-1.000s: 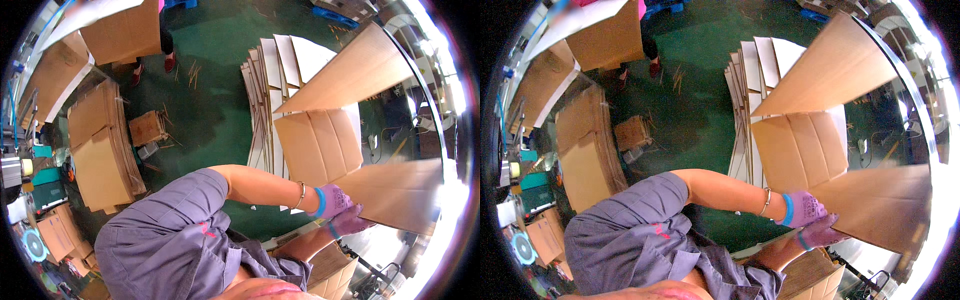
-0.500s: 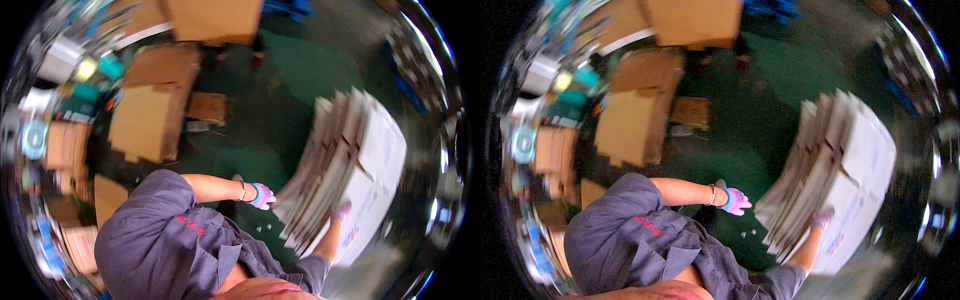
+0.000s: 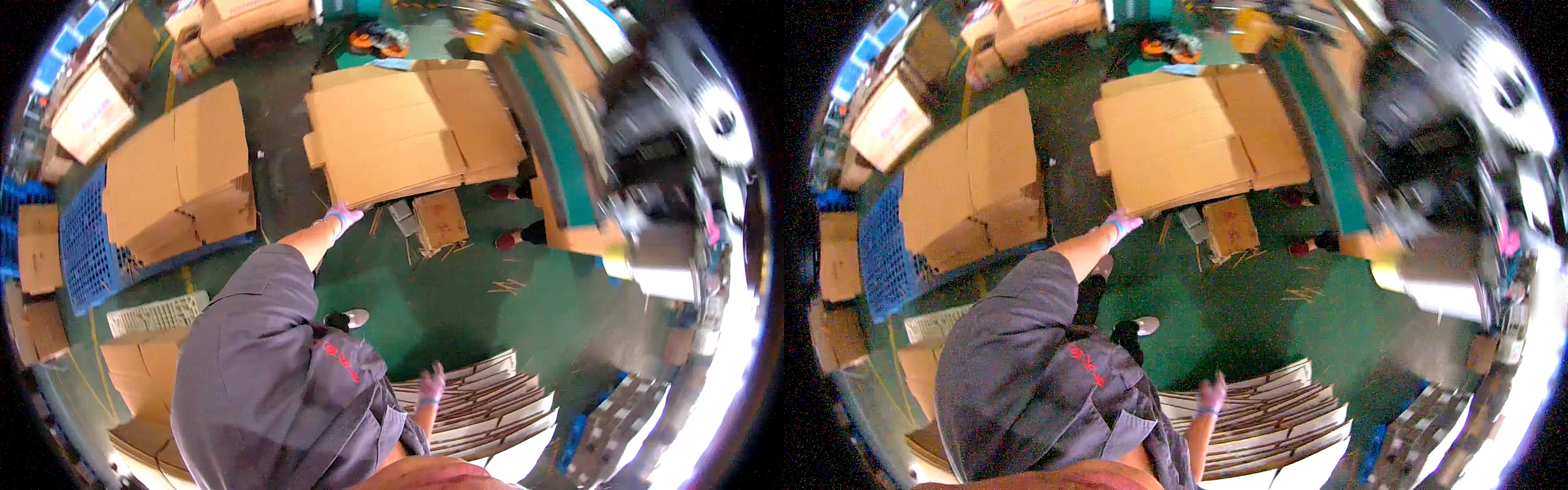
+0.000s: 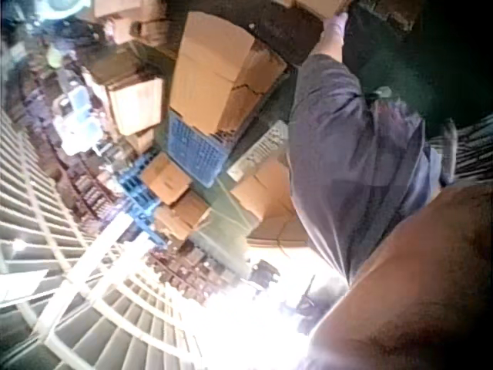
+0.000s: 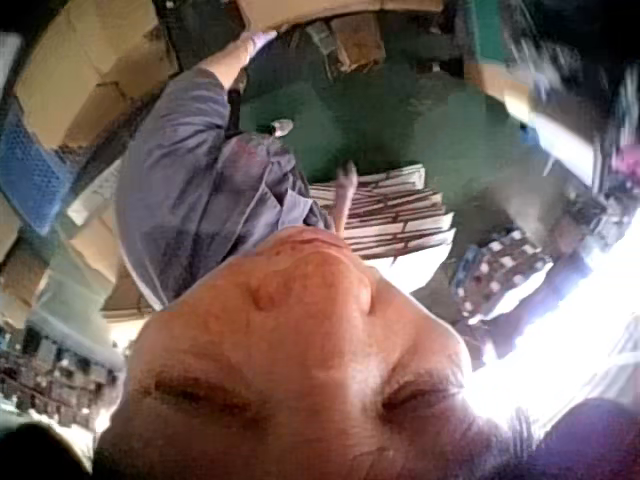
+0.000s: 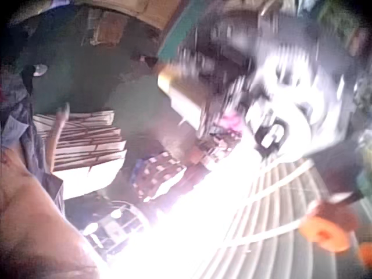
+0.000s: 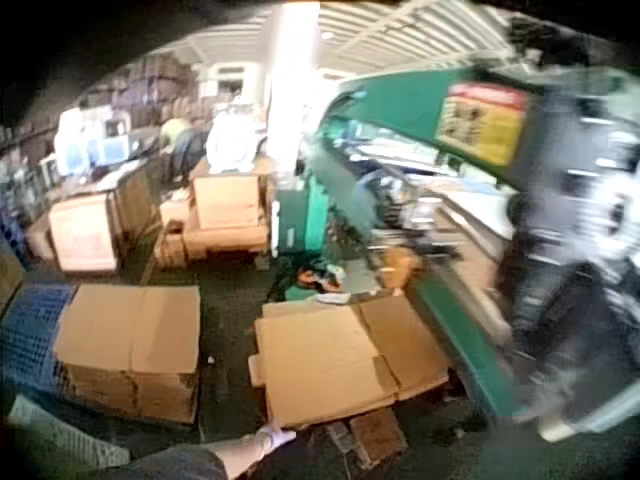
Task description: The person folds cardboard boxes by hand and with the assistance of a machine, placing each folded box onto a growing stack on the floor.
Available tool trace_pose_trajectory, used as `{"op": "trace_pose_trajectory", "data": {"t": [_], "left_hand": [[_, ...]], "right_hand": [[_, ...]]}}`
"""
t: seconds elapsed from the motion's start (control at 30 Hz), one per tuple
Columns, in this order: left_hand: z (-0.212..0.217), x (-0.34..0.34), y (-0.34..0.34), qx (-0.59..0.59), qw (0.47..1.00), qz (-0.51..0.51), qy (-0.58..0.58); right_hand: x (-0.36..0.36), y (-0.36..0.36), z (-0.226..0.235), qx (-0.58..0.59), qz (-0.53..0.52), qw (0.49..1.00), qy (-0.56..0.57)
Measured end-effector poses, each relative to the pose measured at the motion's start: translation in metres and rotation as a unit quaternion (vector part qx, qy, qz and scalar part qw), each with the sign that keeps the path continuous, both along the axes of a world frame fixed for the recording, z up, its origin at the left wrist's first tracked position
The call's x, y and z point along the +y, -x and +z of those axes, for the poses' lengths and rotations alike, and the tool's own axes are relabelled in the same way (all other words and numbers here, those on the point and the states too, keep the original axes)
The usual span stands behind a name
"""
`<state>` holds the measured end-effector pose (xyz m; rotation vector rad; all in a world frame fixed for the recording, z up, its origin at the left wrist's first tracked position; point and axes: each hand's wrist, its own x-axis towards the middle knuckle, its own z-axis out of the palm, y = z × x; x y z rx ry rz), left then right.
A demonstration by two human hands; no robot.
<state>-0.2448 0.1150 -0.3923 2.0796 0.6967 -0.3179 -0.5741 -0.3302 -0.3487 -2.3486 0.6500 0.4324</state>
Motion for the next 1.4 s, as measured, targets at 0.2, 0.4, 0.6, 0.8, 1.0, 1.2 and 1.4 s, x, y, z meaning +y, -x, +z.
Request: {"op": "trace_pose_trajectory", "data": {"t": [0.2,0.4,0.6,0.8,1.0,1.2,1.4], "left_hand": [[-0.113,0.046,-0.046,0.165,0.968,0.171,0.082],[-0.151,0.044,-0.095,0.249,0.951,0.184,-0.008],[-0.167,0.111,-0.079,0.114,0.977,0.167,0.07],[-0.029,0.128,-0.075,0.069,0.879,0.117,0.457],[0.24,0.07,-0.046,-0.086,0.881,-0.36,0.296],[0.398,0.118,-0.106,-0.638,0.585,-0.488,-0.114],[0.369,0.068,-0.147,-0.38,0.589,-0.697,-0.152]], "right_hand": [[0.149,-0.101,0.037,-0.064,0.237,0.967,-0.07],[0.148,-0.08,0.012,0.128,0.279,0.951,0.035],[0.177,-0.128,-0.007,0.123,0.334,0.935,0.009],[0.259,-0.247,0.036,-0.078,0.354,0.922,0.139],[0.305,-0.352,0.145,-0.285,0.216,0.933,-0.034],[0.24,-0.293,0.272,-0.311,0.191,0.928,-0.07],[0.216,-0.241,0.257,-0.266,0.146,0.952,-0.046]]}}
